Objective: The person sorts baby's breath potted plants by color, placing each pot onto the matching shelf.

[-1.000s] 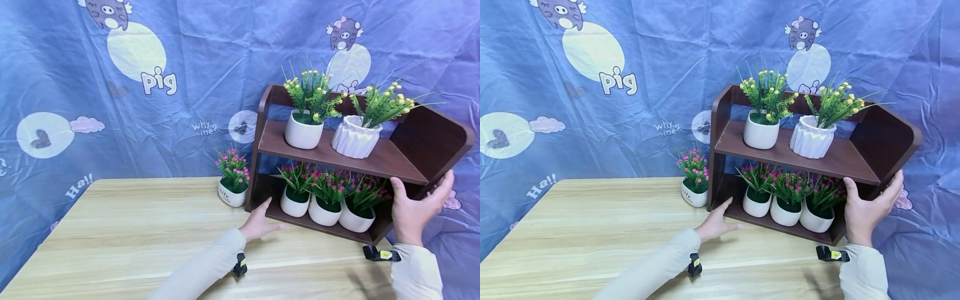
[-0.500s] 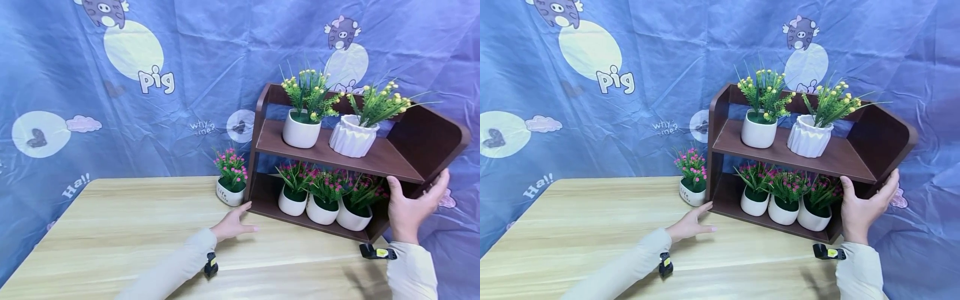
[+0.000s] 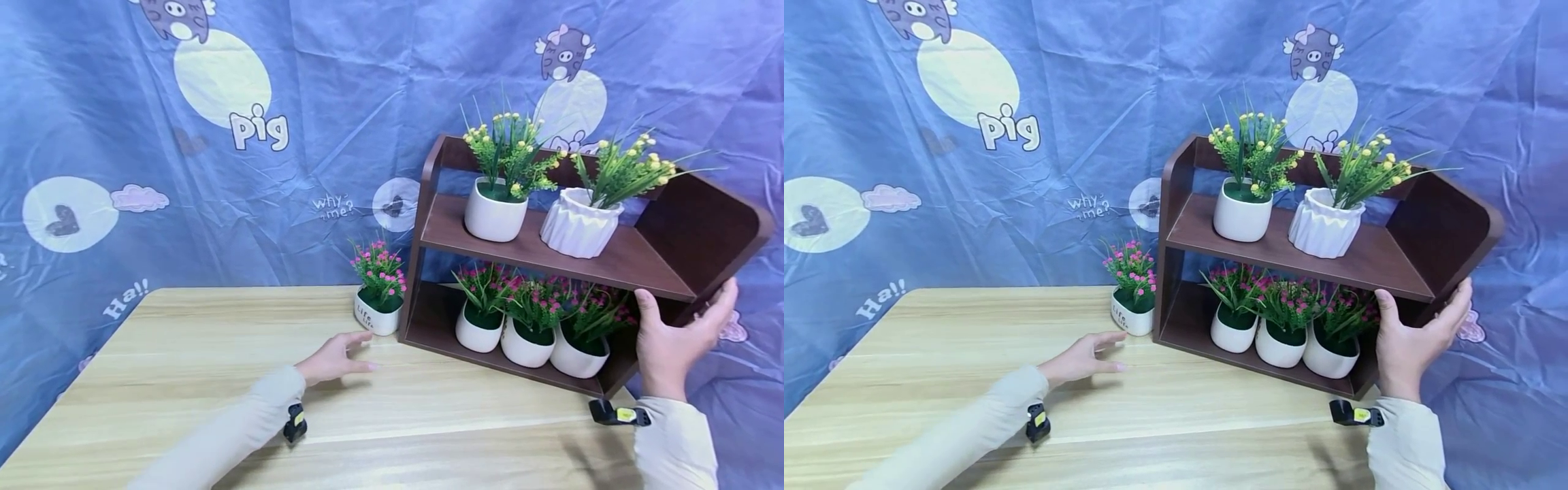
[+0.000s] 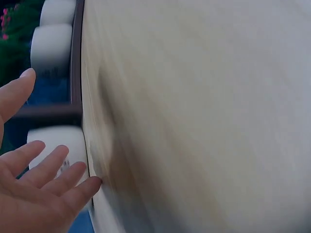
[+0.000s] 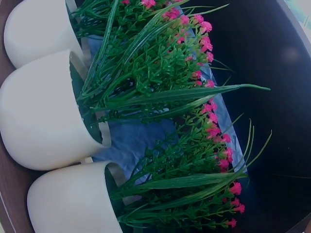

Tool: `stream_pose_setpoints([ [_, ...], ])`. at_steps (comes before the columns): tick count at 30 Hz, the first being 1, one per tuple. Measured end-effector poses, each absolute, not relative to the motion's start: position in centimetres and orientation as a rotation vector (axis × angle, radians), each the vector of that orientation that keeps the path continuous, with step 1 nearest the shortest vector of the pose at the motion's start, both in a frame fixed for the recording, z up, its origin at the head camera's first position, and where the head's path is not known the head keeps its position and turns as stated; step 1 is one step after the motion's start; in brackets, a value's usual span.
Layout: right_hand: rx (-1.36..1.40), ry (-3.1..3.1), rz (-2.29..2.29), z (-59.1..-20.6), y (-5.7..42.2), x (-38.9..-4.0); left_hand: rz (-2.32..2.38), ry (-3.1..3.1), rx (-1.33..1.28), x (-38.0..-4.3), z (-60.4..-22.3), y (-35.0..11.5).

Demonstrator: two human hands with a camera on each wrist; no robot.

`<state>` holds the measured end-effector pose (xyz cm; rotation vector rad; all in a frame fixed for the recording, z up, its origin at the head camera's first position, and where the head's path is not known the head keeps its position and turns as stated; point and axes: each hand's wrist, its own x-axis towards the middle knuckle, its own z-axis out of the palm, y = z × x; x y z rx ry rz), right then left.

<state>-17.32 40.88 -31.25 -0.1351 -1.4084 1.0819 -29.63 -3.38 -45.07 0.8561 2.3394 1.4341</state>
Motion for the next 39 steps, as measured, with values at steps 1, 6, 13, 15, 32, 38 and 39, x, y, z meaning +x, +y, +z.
stream_pose_setpoints([
  [1, -0.136, -1.404, 1.089, -31.3, 40.9, -17.3, 1.436, 2.358, 0.818, -29.9, -45.0, -3.8],
  [6, -0.116, -1.388, 1.108, -31.3, 41.0, -17.4, 1.484, 2.446, 0.621, -31.6, -44.8, -5.3],
  [13, -0.112, -1.381, 1.111, -31.1, 41.1, -17.5, 1.584, 2.459, 0.575, -35.1, -44.4, -5.2],
  [15, -0.121, -1.389, 1.103, -31.1, 41.0, -17.5, 1.618, 2.443, 0.561, -35.9, -44.4, -4.9],
  [32, -0.143, -1.402, 1.096, -31.3, 40.8, -17.3, 1.603, 2.306, 0.631, -38.1, -44.2, -3.5],
  [38, -0.143, -1.406, 1.092, -31.2, 40.8, -17.2, 1.673, 2.248, 0.694, -38.2, -44.7, -3.5],
  [39, -0.142, -1.406, 1.092, -31.2, 40.8, -17.2, 1.678, 2.254, 0.701, -38.2, -44.7, -3.5],
])
